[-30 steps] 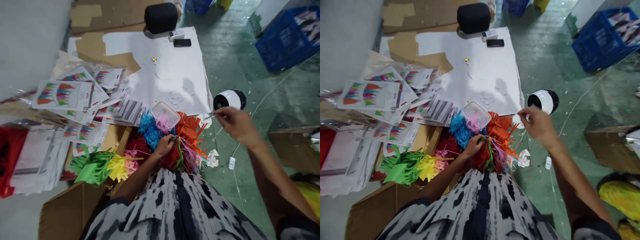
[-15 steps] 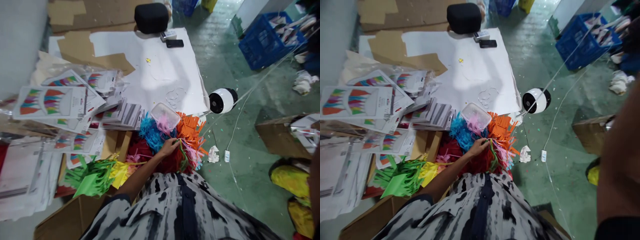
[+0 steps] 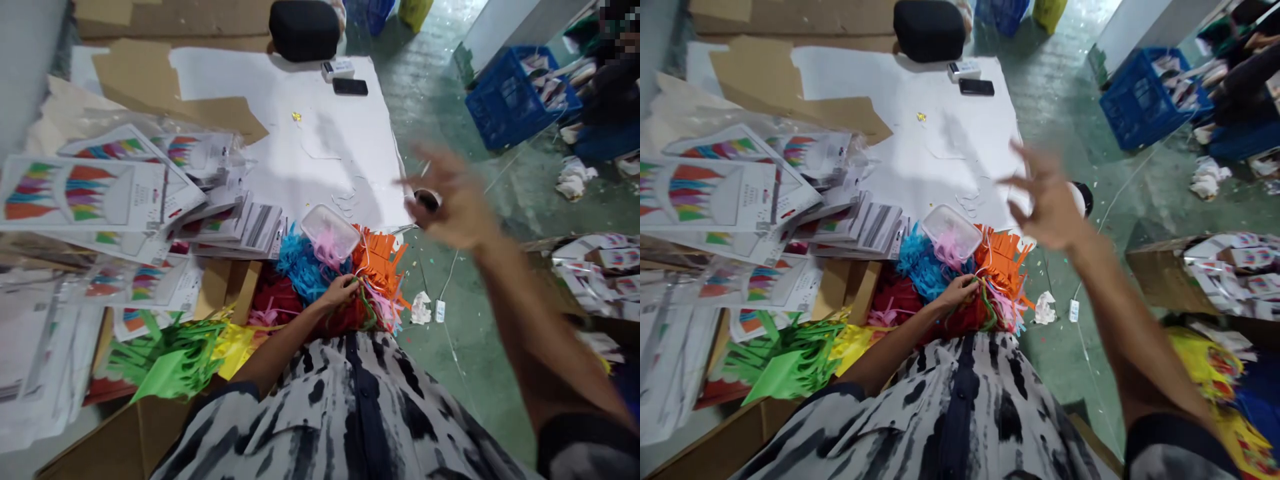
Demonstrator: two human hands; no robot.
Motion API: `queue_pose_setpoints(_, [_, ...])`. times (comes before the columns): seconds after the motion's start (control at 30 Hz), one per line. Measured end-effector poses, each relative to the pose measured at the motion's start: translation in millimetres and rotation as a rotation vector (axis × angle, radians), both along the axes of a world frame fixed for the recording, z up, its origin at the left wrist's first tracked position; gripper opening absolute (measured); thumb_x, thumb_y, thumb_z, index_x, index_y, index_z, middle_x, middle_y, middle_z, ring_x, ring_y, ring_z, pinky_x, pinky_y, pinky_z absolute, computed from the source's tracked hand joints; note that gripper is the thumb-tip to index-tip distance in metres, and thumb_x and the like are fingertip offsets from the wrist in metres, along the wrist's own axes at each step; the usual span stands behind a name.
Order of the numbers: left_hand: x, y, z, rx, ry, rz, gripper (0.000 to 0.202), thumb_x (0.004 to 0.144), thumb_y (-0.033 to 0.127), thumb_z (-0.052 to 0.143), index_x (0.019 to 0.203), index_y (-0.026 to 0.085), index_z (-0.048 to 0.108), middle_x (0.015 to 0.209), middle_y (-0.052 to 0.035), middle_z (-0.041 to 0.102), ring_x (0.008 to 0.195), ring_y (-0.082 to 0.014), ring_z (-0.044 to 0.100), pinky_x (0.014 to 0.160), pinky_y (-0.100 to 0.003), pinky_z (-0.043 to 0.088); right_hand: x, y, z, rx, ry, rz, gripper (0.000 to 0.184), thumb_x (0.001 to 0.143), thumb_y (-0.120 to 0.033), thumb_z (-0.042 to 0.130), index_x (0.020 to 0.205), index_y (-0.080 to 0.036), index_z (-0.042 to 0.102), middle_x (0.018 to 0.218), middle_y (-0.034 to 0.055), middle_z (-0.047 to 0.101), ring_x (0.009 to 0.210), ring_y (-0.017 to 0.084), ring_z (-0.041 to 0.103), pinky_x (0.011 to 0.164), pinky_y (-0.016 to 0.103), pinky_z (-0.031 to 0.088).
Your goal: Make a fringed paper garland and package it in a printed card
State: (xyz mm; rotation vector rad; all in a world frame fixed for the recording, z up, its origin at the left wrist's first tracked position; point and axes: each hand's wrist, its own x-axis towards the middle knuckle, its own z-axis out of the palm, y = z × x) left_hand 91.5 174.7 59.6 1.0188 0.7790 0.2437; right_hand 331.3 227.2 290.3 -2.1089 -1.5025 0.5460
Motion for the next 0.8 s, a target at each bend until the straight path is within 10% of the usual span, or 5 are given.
queue_pose_setpoints(0.1, [-4, -1, 1.7, -0.065, -0.042, 0.033, 0.048, 0.082, 0.059, 0.073, 0.099, 0.015, 0.067, 0.074, 0.0012, 0.063, 0.059, -0.0111, 0.056, 0.06, -0.025, 0.044, -32, -44, -52.4, -0.116, -0.034, 0.295, 0.032, 0.096, -0.018, 0.064, 0.126, -0.023, 0.073, 0.154, 0.0107, 0.058, 0.134, 0.025, 0.059, 0.113, 0.046, 0.049])
queue_pose_setpoints(0.33, [-6, -8, 15.6, -0.082, -0.064, 0.136, 0.056, 0.08, 0.069, 0.075, 0.093, 0.015, 0.066, 0.073, 0.0004, 0.065, 0.06, -0.012, 0.058, 0.059, -0.025, 0.046, -76, -121, -180.8, -0.299, 0.073, 0.347, 0.017, 0.097, -0.02, 0.059, 0.097, -0.021, 0.076, 0.089, 0.0027, 0.076, 0.083, 0.016, 0.068, 0.077, 0.025, 0.05])
queue_pose_setpoints(0.6, [-49, -4, 63.0, 0.052, 0.018, 0.373, 0.036, 0.084, 0.054, 0.083, 0.087, 0.018, 0.077, 0.073, -0.0019, 0.07, 0.067, -0.0155, 0.062, 0.068, -0.029, 0.05, -55, -144, -207.3, -0.35, -0.004, 0.28, 0.035, 0.106, -0.036, 0.05, 0.091, -0.02, 0.078, 0.091, 0.0075, 0.073, 0.086, 0.02, 0.066, 0.077, 0.028, 0.043])
queue_pose_setpoints(0.8, [-143, 35, 141.4, 0.214, -0.012, 0.738, 0.04, 0.078, 0.061, 0.086, 0.088, 0.024, 0.074, 0.061, 0.0036, 0.062, 0.057, -0.0137, 0.055, 0.06, -0.03, 0.049, -51, -154, -225.5, -0.387, -0.069, 0.203, 0.035, 0.105, -0.034, 0.049, 0.098, -0.021, 0.081, 0.098, 0.008, 0.077, 0.09, 0.02, 0.068, 0.08, 0.029, 0.044])
